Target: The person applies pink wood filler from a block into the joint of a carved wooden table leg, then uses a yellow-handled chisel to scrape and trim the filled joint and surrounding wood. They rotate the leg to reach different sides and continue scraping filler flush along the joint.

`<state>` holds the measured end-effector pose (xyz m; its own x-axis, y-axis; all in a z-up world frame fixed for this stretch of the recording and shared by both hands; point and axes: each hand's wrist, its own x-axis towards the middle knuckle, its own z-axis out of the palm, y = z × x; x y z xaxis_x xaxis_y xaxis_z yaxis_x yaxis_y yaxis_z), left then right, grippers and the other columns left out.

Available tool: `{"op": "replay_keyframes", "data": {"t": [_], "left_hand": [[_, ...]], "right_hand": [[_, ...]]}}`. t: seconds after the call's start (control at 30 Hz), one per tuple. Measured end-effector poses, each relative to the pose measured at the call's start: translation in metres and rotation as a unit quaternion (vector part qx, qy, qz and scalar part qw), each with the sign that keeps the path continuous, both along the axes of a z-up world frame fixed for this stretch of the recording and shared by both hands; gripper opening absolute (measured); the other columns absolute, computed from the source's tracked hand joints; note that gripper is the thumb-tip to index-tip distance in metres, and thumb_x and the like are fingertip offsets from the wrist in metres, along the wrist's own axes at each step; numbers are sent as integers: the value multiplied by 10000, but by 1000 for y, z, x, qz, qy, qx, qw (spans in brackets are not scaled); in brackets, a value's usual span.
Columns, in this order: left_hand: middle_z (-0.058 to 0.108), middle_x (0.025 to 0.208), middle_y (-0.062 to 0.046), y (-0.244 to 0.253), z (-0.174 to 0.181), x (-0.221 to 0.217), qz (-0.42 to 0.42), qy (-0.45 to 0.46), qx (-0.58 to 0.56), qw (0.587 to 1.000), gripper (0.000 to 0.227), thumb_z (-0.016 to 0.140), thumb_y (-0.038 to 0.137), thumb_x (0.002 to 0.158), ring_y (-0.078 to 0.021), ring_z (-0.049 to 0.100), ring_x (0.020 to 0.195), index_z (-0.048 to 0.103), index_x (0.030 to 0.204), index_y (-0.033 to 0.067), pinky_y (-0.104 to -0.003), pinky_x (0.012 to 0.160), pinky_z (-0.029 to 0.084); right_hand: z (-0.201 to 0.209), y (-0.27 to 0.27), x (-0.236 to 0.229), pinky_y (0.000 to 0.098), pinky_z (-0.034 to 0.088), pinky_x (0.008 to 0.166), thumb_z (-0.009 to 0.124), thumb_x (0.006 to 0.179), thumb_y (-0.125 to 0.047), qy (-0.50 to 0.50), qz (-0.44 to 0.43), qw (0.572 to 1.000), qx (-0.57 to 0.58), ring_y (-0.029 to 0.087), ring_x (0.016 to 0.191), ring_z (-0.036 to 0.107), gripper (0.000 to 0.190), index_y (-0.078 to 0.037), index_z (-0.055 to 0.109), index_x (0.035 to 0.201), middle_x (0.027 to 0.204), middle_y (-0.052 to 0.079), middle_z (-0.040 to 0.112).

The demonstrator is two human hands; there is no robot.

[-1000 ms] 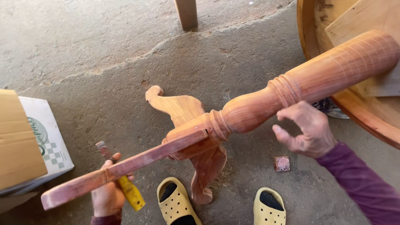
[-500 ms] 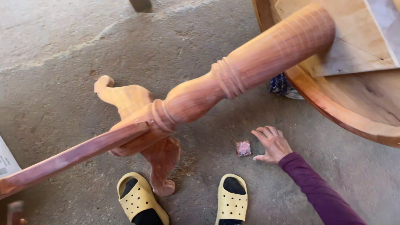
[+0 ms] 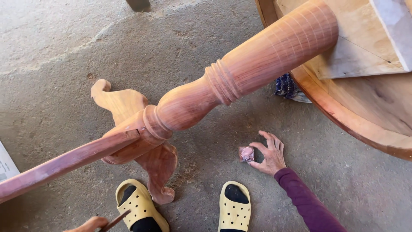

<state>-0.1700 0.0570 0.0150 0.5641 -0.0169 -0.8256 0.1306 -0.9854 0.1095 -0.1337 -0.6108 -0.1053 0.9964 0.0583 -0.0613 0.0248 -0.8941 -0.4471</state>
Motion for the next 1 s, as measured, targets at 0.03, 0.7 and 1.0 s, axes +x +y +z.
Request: {"op": "replay_keyframes", "data": {"t": [0.03,0.7,1.0], "left_hand": [[744,1163,144,-26,18,27,-32,13,25,999,420,628,474,920,-84,756,1045,567,1333,440,-281,916,624],[658,818,-122,-333,190,136,-440,-388,-47,808,379,626,185,807,-265,639,731,644,1080,-78,-411,628,493],[645,738,-119,-358,200,147,-479,-467,-4,743,405,639,211,774,-222,610,664,688,1009,-115,-363,584,470]], "right_hand": [[-2,0,1,596,315,1079,964,408,-328,-2,0,1000,1,396,1367,335,781,-276,702,1142,1453,110,406],[119,77,61,429,524,1116,826,833,-53,37,30,743,667,262,1321,588,730,10,444,1452,1486,175,524],[141,90,65,428,550,1080,827,790,48,33,24,763,645,261,1284,622,746,25,454,1436,1444,189,560]]}}
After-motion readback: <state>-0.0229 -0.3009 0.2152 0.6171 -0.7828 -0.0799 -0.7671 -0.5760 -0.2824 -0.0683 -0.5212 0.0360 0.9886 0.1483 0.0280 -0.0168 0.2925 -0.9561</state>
